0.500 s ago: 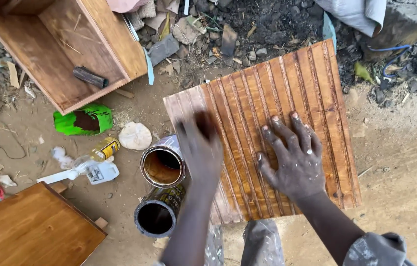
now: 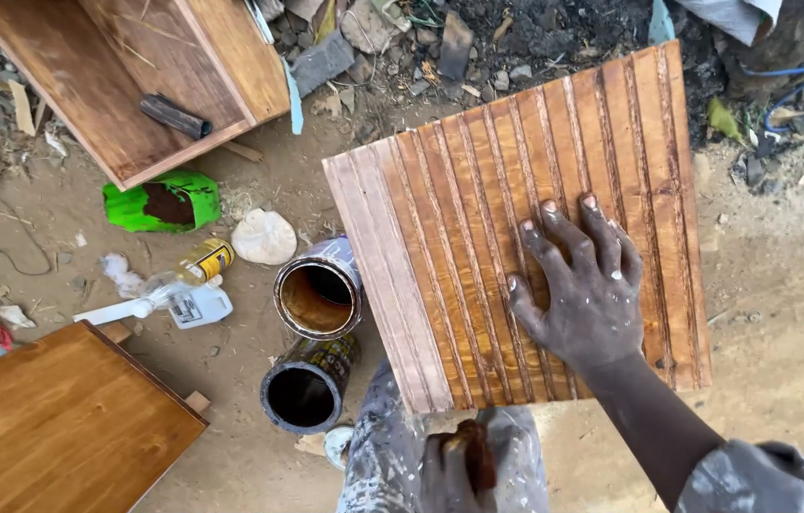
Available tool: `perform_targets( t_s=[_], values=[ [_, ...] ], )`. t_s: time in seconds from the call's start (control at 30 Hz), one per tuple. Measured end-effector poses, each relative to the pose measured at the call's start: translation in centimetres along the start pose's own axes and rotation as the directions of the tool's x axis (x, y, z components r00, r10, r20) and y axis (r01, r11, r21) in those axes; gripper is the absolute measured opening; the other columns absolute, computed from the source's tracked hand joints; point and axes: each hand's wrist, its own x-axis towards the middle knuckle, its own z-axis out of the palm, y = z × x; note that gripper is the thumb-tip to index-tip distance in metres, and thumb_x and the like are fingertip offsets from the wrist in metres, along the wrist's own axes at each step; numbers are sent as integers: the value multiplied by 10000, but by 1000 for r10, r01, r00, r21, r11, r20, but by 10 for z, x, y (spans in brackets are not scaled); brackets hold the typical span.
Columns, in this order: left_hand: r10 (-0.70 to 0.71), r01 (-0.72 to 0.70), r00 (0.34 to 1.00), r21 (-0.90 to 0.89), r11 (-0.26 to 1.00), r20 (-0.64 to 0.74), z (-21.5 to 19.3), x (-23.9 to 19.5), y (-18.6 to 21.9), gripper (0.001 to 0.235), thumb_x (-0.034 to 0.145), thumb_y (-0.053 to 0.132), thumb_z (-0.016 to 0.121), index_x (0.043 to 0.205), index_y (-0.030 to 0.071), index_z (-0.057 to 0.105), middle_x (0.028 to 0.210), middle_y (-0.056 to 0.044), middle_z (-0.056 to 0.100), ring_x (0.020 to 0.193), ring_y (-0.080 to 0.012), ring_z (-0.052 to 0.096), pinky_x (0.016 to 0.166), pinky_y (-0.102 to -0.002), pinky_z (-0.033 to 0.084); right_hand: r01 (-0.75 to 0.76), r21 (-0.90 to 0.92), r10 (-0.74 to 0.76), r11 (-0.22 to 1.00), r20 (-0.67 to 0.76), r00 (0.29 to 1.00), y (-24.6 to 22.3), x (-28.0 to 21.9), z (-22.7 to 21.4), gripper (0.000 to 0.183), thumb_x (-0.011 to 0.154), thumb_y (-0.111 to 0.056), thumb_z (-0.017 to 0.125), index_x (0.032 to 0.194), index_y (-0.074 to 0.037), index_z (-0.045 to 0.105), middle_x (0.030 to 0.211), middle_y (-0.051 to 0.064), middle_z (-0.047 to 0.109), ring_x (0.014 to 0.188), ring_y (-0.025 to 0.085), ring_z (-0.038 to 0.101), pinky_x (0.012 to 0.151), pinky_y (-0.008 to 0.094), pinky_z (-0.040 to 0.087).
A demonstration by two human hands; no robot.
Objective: The person applies a dark stain to a wooden board using a cloth, then sands the surface with a sanding block. The person works on the board while sitting on the ground in an outdoor area.
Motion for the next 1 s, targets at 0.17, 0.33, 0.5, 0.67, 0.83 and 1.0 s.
perform_targets(
  t_s=[0.17, 0.33, 0.5, 0.67, 0.83, 1.0],
  values=[
    [499, -484, 833, 123, 866, -238, -25, 121, 20, 362, 1009, 341, 621, 1204, 36, 641, 1160, -205, 559, 958, -349, 655, 752, -408, 619, 1, 19, -1, 1000, -9, 1000, -4, 1, -7, 460, 930, -424, 638, 1310, -172, 703, 1474, 45, 609, 1473, 312, 455, 1121, 465, 367],
    [532, -545, 717, 114, 831, -451, -10, 290, 63, 340, 978, 116, 774, 1258, 13, 611, 990, -242, 582, 832, -398, 603, 716, -462, 529, -31, 15, 30, 999, 54, 998, 3, 1, 4, 557, 897, -474, 619, 1377, -194, 647, 1540, 34, 547, 1535, 291, 365, 1117, 502, 358],
    [-318, 282, 932, -900, 331, 175, -63, 368, 147, 411, 929, 334, 531, 1246, 78, 584, 1204, -133, 617, 1142, -271, 630, 1013, -404, 488, 35, -10, -35, 999, -52, 998, -3, 7, -7, 507, 934, -427, 640, 1373, -179, 694, 1492, 46, 615, 1476, 307, 475, 1094, 455, 406],
    [209, -270, 948, -262, 926, -238, -2, 341, 76, 744, 774, 25, 892, 1383, 152, 483, 1381, -280, 569, 1331, -432, 544, 1150, -516, 490, 7, -43, -8, 999, -18, 1000, -1, -5, -1, 503, 891, -467, 594, 1302, -200, 708, 1466, 43, 636, 1450, 306, 505, 1085, 462, 392],
    [269, -361, 897, -230, 904, -349, -23, 284, 73, 371, 839, 296, 860, 1093, 133, 642, 1100, -123, 479, 923, -301, 628, 765, -446, 572, 7, 65, -5, 998, -33, 999, 0, 2, -7, 459, 928, -410, 692, 1326, -181, 702, 1453, 41, 616, 1450, 333, 479, 1133, 469, 368],
    [220, -212, 973, -96, 972, 71, -7, 91, -17, 385, 1044, 365, 537, 1296, 76, 514, 1293, -379, 571, 1277, -598, 505, 890, -648, 614, -17, -2, 17, 1000, -10, 1000, -4, 3, -4, 471, 913, -460, 634, 1309, -215, 701, 1465, 11, 621, 1469, 291, 477, 1098, 451, 356]
  ],
)
